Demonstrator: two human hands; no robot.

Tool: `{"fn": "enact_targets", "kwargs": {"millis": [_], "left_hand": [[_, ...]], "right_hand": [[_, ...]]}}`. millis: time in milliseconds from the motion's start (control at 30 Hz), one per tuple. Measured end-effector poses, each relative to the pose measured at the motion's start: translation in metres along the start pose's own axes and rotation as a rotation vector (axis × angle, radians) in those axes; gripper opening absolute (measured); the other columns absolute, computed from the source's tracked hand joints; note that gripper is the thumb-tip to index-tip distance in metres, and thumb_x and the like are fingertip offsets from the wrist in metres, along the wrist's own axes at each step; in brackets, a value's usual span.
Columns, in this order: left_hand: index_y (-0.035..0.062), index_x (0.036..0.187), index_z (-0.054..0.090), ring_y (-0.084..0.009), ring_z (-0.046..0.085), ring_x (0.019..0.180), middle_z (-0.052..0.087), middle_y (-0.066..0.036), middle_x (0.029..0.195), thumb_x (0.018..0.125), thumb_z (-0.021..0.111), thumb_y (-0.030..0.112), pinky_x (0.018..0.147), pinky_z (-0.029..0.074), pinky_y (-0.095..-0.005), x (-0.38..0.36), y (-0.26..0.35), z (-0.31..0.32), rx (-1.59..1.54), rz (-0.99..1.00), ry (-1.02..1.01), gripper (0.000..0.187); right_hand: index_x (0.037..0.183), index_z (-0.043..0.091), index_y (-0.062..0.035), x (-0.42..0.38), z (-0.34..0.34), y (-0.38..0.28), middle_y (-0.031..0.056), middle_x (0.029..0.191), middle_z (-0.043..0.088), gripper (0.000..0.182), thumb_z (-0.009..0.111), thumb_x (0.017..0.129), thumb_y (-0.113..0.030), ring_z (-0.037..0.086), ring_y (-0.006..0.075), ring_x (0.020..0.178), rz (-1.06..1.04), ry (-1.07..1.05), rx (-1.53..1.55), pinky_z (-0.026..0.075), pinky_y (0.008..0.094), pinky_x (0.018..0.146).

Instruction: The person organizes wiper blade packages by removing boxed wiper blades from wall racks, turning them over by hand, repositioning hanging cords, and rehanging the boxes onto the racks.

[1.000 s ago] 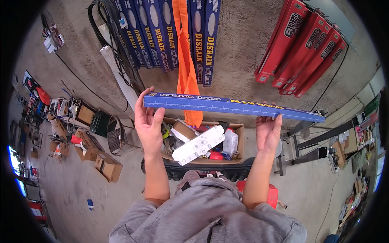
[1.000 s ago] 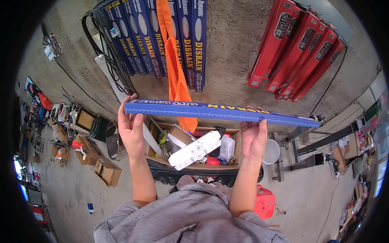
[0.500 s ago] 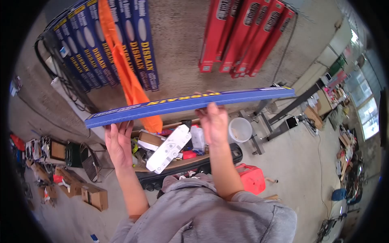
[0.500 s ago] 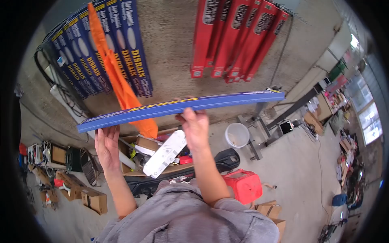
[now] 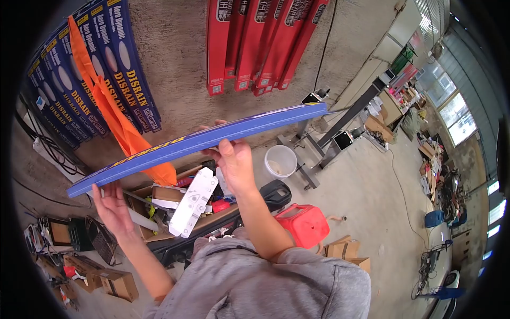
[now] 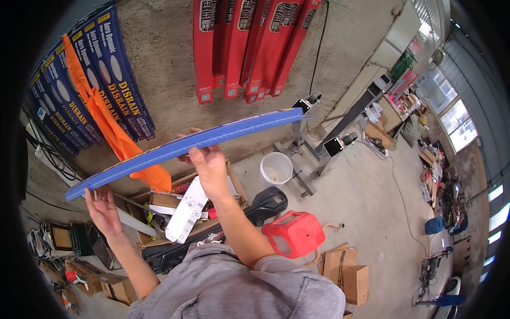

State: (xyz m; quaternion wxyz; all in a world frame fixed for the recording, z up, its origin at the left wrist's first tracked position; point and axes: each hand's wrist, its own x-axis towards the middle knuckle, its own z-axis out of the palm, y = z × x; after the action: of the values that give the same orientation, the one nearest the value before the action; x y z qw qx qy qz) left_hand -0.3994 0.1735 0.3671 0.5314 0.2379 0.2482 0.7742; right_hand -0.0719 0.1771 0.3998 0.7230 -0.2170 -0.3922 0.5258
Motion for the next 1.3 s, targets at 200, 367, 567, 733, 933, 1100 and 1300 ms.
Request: {"fn": "enact_targets", "kwargs": {"millis": [200,367,567,733,933,1100,1300], "left_hand": [[-0.0013,0.126,0.057,-0.0245,0.061,0.118,0.064,-0.015,0.127,0.103,0.062,0.028,0.109,0.051,-0.0389,0.020,0.024,-0.046,-0.063,0.092,0.076,0.037],[-0.0041,0.130,0.054,-0.0253,0.059,0.121,0.060,-0.015,0.130,0.103,0.063,0.028,0.113,0.047,-0.0391,0.019,0.034,-0.044,-0.048,0.154,0.173,0.043],[-0.0012,0.127,0.056,-0.0244,0.061,0.117,0.062,-0.013,0.126,0.103,0.062,0.027,0.109,0.051,-0.0393,0.018,0.033,-0.057,-0.056,0.137,0.148,0.037],[0.0018,0.124,0.059,-0.0242,0.065,0.109,0.066,-0.014,0.121,0.101,0.065,0.033,0.099,0.056,-0.0392,0.006,0.023,-0.063,0.021,0.060,0.258,0.039],[0.0088,0.115,0.063,-0.0189,0.066,0.094,0.068,-0.006,0.110,0.091,0.076,0.048,0.085,0.059,-0.0340,-0.004,0.015,-0.133,-0.139,-0.135,0.506,0.048],[0.0052,0.110,0.065,-0.0204,0.071,0.096,0.072,-0.008,0.102,0.098,0.070,0.022,0.086,0.062,-0.0337,-0.030,-0.034,-0.202,-0.214,-0.165,0.469,0.021],[0.0072,0.121,0.059,-0.0261,0.069,0.104,0.069,-0.009,0.111,0.099,0.070,0.022,0.098,0.057,-0.0440,-0.066,-0.128,-0.252,-0.244,-0.434,0.354,0.029]], "right_hand": [[0.142,0.042,-0.0005,-0.003,-0.019,-0.030,0.0221,0.134,0.062,0.063,0.071,0.098,-0.034,0.065,0.0251,0.117,-0.086,0.081,0.059,0.055,0.0398,0.096],[0.142,0.042,-0.0004,-0.006,-0.024,-0.038,0.0224,0.135,0.061,0.063,0.072,0.097,-0.034,0.066,0.0246,0.114,-0.116,0.117,0.052,0.056,0.0391,0.095],[0.142,0.045,-0.0017,-0.004,-0.020,-0.036,0.0241,0.134,0.061,0.063,0.072,0.097,-0.037,0.066,0.0270,0.116,-0.115,0.100,0.019,0.055,0.0420,0.097],[0.142,0.045,-0.0048,0.003,-0.029,-0.021,0.0227,0.134,0.062,0.059,0.072,0.097,-0.032,0.066,0.0269,0.115,-0.103,0.124,-0.054,0.056,0.0415,0.096],[0.148,0.039,-0.0105,0.027,-0.001,-0.009,0.0213,0.146,0.053,0.057,0.061,0.103,-0.037,0.056,0.0250,0.128,-0.094,0.144,-0.046,0.044,0.0425,0.108],[0.137,0.055,-0.0090,0.068,0.036,0.015,0.0036,0.132,0.061,0.033,0.053,0.108,-0.026,0.056,0.0163,0.118,-0.024,0.022,0.121,0.040,0.0391,0.107],[0.136,0.052,-0.0038,0.119,0.093,0.046,0.0011,0.116,0.063,0.033,0.058,0.106,-0.019,0.062,0.0093,0.098,-0.226,-0.073,-0.142,0.054,0.0279,0.083]]}}
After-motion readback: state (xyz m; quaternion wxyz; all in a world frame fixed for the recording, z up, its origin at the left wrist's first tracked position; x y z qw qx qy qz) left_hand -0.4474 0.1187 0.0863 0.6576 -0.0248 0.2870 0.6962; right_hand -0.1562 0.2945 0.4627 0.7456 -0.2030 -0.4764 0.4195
